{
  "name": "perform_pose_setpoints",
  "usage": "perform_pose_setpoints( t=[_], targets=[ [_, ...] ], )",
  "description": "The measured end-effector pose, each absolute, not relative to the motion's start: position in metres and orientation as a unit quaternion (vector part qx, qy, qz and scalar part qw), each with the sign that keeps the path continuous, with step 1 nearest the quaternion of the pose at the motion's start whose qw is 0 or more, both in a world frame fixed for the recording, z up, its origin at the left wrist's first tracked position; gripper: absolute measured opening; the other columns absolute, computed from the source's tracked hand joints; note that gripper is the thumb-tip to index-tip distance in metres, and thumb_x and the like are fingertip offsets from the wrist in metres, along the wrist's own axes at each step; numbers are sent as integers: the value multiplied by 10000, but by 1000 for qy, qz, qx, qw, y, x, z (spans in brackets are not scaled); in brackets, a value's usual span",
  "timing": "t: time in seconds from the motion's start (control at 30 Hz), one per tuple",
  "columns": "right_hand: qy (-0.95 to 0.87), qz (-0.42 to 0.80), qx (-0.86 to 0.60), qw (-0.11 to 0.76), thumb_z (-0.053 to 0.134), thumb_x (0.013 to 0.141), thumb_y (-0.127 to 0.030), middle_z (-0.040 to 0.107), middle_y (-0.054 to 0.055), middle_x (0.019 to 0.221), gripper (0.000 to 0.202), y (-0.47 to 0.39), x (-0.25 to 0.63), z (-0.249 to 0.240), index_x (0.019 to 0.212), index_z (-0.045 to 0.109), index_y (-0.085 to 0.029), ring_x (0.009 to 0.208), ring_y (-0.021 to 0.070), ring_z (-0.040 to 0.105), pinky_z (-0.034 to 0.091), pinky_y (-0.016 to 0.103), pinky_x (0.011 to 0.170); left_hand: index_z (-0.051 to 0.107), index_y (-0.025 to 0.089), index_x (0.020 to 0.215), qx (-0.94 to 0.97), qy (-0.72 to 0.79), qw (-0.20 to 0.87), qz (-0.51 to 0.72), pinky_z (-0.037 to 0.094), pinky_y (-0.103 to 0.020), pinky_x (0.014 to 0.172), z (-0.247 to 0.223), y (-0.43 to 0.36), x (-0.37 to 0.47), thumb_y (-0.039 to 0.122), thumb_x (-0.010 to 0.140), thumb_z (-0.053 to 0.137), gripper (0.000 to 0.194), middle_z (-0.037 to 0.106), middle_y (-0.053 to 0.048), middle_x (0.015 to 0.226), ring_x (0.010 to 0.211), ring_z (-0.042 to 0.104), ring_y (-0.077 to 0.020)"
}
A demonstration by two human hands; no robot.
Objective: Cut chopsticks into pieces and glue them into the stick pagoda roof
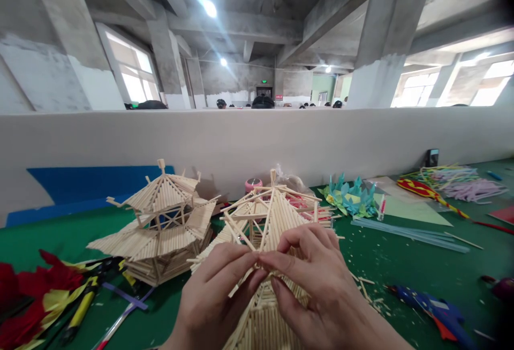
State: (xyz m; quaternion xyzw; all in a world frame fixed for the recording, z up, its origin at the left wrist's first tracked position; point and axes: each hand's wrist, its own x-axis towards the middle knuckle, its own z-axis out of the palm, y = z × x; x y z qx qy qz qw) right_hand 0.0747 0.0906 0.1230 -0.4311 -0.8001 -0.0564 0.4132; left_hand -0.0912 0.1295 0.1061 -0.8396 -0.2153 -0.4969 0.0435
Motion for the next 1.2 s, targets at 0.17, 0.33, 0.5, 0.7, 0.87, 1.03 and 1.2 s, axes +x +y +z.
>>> perform_pose_setpoints(
  t=[0.17,0.33,0.5,0.7,0.87,1.03,1.2],
  targets=[
    [-800,-50,-431,416,540,692,-144,555,27,795,236,91,75,123,890,634,-232,759,184,474,339,358,652,623,102,808,-842,-207,41,-496,498,-159,612,108,130,-91,41,710,575,125,617,-31,736,682,578,-89],
    [-798,-47,-431,419,539,690,-134,559,29,776,226,92,74,124,873,641,-220,750,183,477,335,356,648,625,94,809,-840,-206,48,-500,497,-170,625,108,131,-91,36,706,581,126,622,-40,745,702,575,-96],
    [-799,-43,-430,419,538,694,-135,557,28,771,237,93,74,124,888,644,-222,747,179,480,335,353,646,626,98,821,-843,-204,45,-496,499,-178,622,107,130,-92,41,708,582,135,627,-39,743,697,575,-98],
    [-798,-38,-431,420,543,703,-158,555,22,781,270,93,74,123,942,633,-244,753,180,481,331,360,651,625,99,817,-842,-202,48,-498,492,-167,631,107,131,-91,33,710,579,134,622,-34,750,708,569,-90],
    [-800,-28,-431,418,555,689,-146,549,28,806,264,90,76,123,935,617,-220,768,186,477,344,368,665,614,103,839,-842,-207,45,-496,485,-160,644,107,130,-90,55,714,591,137,611,-28,772,720,563,-86],
    [-787,-44,-426,444,574,666,-124,524,41,905,343,91,80,117,1001,572,-199,865,197,460,353,385,756,578,94,933,-838,-215,75,-496,478,-199,685,101,129,-93,73,708,611,228,591,-40,836,773,550,-106],
    [-785,-62,-437,434,601,669,-167,502,42,1000,377,95,83,111,1038,548,-219,930,213,438,331,408,800,575,118,956,-857,-196,91,-469,474,-239,656,98,130,-94,38,717,583,252,580,-40,850,769,527,-123]
  ],
)
